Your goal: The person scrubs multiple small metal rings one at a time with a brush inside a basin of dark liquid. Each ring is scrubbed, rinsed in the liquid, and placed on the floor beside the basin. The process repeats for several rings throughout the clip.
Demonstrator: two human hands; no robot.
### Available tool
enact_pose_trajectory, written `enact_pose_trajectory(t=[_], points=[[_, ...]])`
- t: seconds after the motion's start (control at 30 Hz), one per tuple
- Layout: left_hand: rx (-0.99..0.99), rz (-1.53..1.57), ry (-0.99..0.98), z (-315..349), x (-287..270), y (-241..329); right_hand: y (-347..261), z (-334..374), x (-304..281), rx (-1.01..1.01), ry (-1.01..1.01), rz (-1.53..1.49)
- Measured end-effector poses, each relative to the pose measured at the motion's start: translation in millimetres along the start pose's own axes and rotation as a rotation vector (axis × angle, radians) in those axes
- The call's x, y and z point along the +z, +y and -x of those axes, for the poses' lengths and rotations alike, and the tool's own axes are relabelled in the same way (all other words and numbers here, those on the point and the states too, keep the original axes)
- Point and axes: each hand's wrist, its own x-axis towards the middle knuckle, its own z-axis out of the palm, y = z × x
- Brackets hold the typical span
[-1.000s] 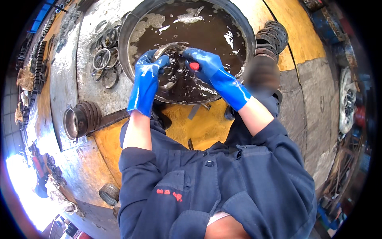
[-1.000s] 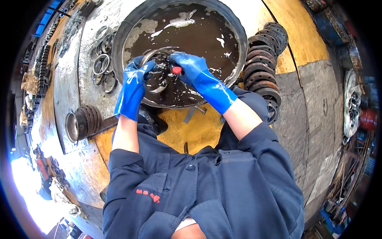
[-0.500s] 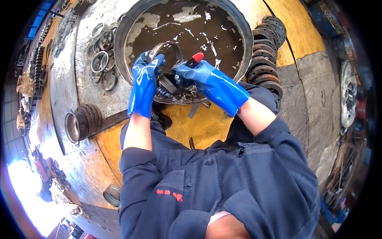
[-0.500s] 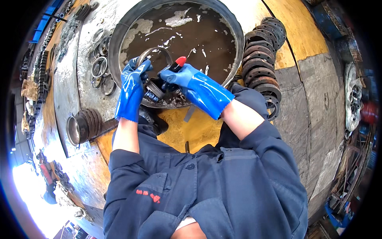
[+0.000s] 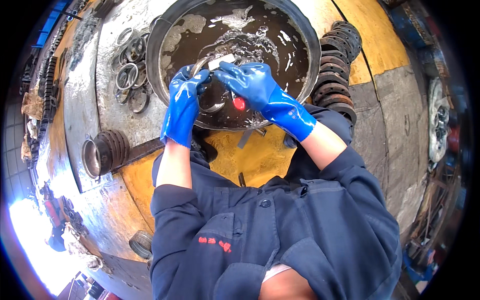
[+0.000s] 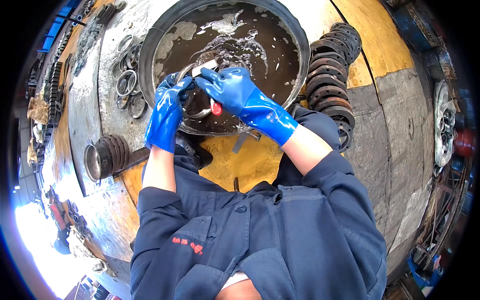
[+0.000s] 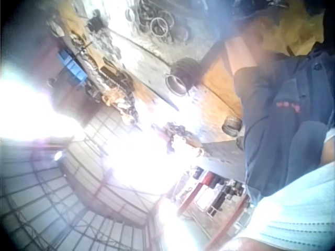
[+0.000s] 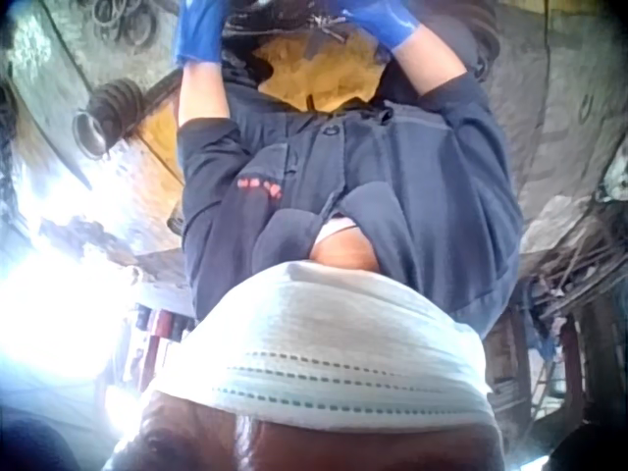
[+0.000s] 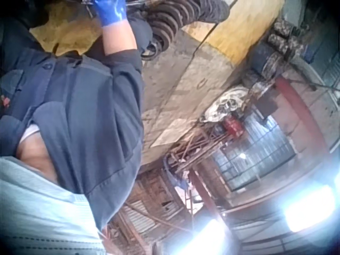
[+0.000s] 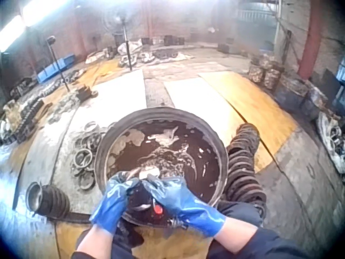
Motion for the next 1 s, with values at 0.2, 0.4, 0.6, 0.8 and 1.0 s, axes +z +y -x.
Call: enact_pose_trajectory(t=[0.2,0.4,0.6,0.8,1.0], points=[[0.016,-0.007,-0.024,0,11,1,7,17,25,0.525,-0.216,-0.159],[0.032,0.015,0.007,-1,11,1,17,11,14,1.219,-0.525,-0.832],[0.032,0.149,-0.001,-9,2,-7,-9,0,-11,1.557,-0.235,-1.637],[0.052,0.108,-0.03,-5,6,-5,-8,8,0,1.111,-0.41,-1.022],[0.014,0.028,-0.019,-3,6,1,-8,3,-2,0.812,-0.472,-0.17]])
